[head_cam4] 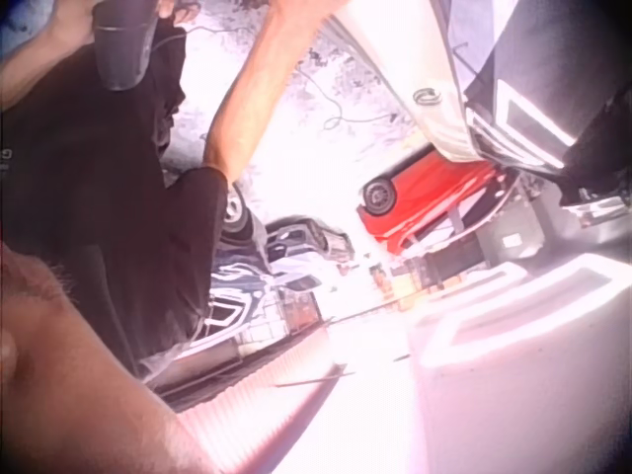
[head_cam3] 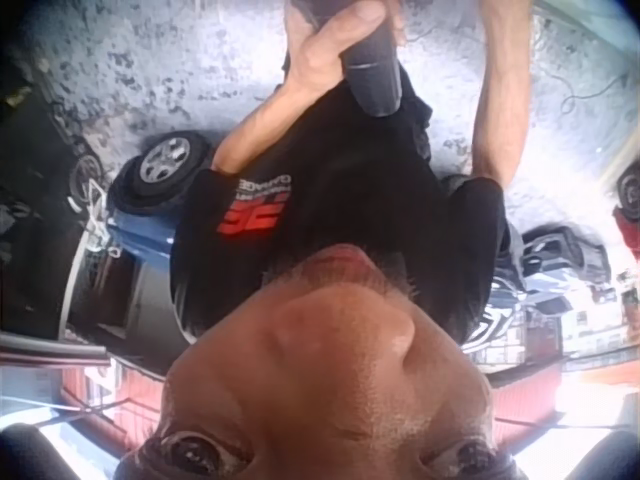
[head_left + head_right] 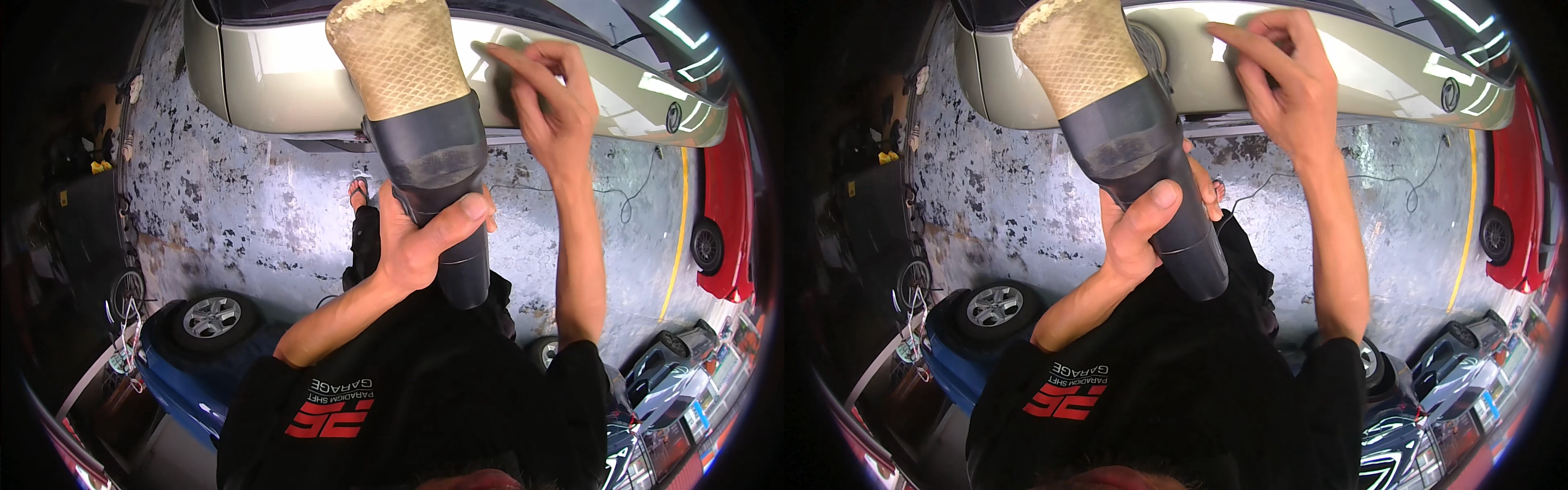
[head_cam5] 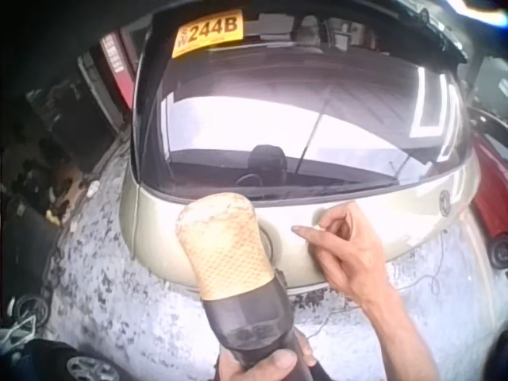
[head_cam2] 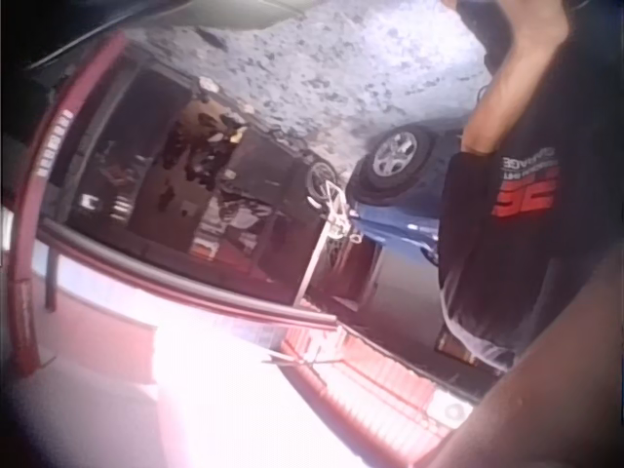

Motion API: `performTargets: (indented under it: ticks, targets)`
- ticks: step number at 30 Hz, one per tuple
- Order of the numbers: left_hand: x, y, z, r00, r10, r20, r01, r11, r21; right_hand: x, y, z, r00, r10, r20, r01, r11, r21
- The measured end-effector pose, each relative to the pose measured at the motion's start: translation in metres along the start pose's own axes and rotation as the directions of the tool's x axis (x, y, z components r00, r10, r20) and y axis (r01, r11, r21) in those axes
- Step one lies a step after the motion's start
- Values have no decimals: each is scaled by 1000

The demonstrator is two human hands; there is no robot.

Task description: The person uses a handheld electric polisher with a buffing pad to polish the rear quarter panel and trunk of a green car. They move the tool in circular motions across the paint surface, covering the wheel arch, side panel, and rear bumper area.

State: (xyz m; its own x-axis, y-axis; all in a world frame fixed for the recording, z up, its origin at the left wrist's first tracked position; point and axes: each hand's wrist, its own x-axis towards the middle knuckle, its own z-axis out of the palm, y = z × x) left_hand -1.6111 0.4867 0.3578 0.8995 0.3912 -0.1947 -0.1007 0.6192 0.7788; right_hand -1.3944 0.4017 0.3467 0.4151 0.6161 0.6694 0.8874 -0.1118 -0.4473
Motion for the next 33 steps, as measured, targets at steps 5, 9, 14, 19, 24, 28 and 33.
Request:
performTargets:
  ticks: [5, 9, 14, 19, 24, 28, 33]
  targets:
    - [14, -10, 29, 999, -46, 29, 47, 999, -19, -91, -58, -16, 693, 715, 95, -631, 536, 561]
    - [39, -21, 60, 989, -66, 135, 51, 992, 111, -166, -122, -50, 466, 775, 428, -743, 80, 665]
    - [43, -25, 74, 975, -134, 176, 111, 985, 132, -164, -138, -67, 399, 787, 470, -743, -24, 669]
    - [25, -1, 47, 981, -186, 52, 180, 978, 103, -129, -149, -44, 434, 722, 539, -742, -54, 669]
    - [15, 1, 29, 998, -24, -54, 25, 1000, 18, -123, -148, -34, 469, 653, 595, -769, -30, 639]
    - [19, -1, 38, 991, -127, 34, 126, 991, 41, -121, -162, -39, 417, 738, 532, -729, -78, 680]
    - [35, -7, 52, 970, -162, 181, 137, 980, 143, -131, -159, -42, 450, 763, 464, -723, 7, 691]
